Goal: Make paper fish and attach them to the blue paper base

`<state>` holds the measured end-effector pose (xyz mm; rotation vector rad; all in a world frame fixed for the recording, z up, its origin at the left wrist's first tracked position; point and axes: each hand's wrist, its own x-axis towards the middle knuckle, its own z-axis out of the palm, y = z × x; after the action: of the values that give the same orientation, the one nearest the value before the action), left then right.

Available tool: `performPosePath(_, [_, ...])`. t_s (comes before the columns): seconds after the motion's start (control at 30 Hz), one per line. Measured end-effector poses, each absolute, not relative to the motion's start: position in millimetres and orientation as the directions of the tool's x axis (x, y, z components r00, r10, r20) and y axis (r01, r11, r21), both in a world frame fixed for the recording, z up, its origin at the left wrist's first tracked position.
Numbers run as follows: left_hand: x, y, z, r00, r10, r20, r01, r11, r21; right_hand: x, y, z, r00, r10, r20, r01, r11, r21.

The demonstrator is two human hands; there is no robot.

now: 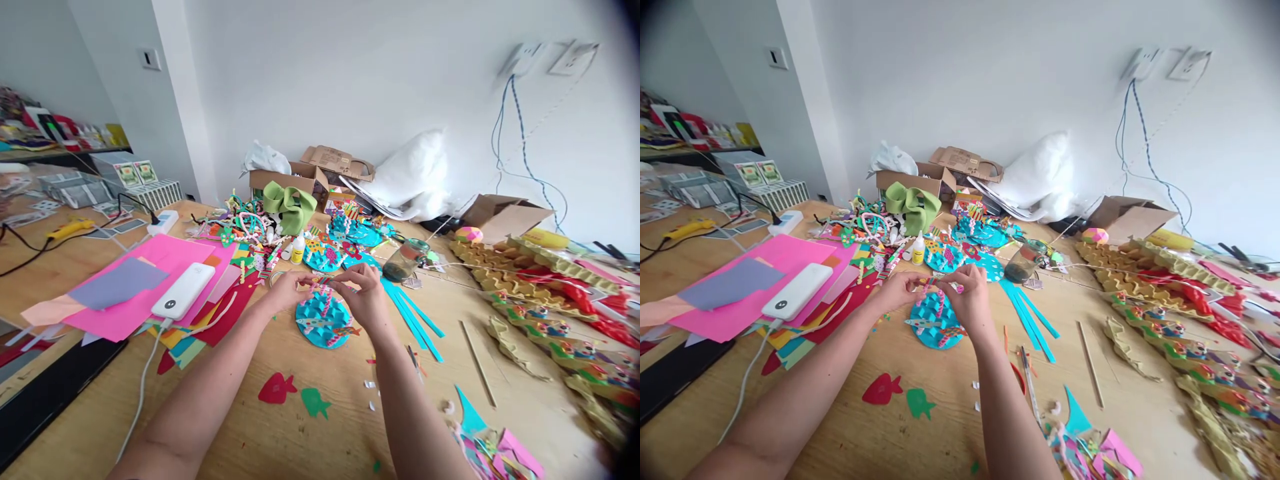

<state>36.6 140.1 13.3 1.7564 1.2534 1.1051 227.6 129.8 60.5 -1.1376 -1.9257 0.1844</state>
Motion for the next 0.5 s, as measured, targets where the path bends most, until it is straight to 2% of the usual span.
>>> performPosePath(0.13, [35, 142, 9, 0.149, 0.959, 0.24, 0.324, -0.276, 0.905, 228, 143, 62, -0.295, 0.918, 0.265, 0.659, 0.396, -0.64])
performPosePath(0.2, [35, 144, 8, 0.162, 0.958, 0.235, 0.313, -0.276, 0.909, 228, 146, 61, -0.316, 0.934, 0.167, 0.671, 0.344, -0.656])
performPosePath(0.27, [35, 144, 7, 0.168, 0.958, 0.233, 0.312, -0.276, 0.909, 226, 147, 61, -0.333, 0.933, 0.134, 0.697, 0.339, -0.632])
performPosePath(0.5, [30, 148, 0, 0.207, 0.938, 0.277, 0.292, -0.33, 0.898, 213, 146, 61, -0.326, 0.927, 0.185, 0.811, 0.375, -0.449])
